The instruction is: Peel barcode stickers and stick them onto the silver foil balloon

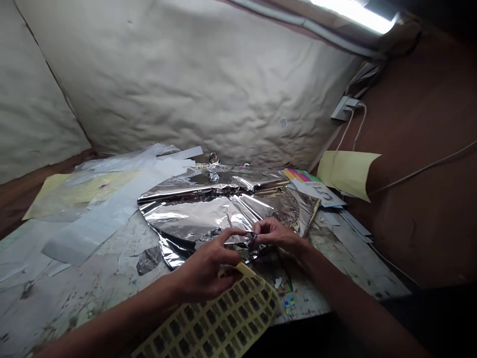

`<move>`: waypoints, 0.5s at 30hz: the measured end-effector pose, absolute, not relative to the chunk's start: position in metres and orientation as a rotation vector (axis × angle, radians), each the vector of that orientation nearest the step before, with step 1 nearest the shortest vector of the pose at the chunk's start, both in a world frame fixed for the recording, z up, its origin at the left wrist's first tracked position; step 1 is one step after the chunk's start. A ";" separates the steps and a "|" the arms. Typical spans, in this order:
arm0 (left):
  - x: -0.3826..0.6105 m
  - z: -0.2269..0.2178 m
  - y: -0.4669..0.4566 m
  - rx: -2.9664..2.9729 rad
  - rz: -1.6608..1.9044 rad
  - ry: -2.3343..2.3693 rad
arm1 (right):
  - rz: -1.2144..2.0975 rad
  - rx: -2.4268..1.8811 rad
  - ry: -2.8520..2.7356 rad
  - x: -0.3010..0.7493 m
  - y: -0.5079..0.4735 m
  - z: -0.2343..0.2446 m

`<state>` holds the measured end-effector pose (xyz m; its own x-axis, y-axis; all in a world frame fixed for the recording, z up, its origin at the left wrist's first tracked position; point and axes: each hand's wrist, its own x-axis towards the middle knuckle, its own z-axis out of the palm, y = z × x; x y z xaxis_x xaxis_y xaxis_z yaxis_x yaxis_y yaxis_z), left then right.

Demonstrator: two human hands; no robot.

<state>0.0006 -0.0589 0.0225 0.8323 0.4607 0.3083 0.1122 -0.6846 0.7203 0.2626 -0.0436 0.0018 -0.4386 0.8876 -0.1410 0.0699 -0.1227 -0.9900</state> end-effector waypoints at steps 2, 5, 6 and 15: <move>0.001 0.019 -0.060 2.304 0.585 0.375 | 1.629 -1.117 -1.486 0.260 -0.044 0.001; 0.005 0.012 -0.062 2.269 0.528 0.332 | 1.595 -1.171 -1.400 0.260 -0.040 -0.001; 0.006 0.011 -0.063 2.244 0.508 0.323 | 1.577 -1.189 -1.353 0.261 -0.038 -0.002; 0.010 0.004 -0.066 2.016 0.310 0.425 | 1.167 -1.359 -1.678 0.258 0.009 0.038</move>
<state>0.0097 -0.0664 0.0037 0.9051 0.4236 0.0370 0.1644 -0.4289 0.8883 0.2576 0.0086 0.0377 -0.2291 0.9728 -0.0328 0.3694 0.0557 -0.9276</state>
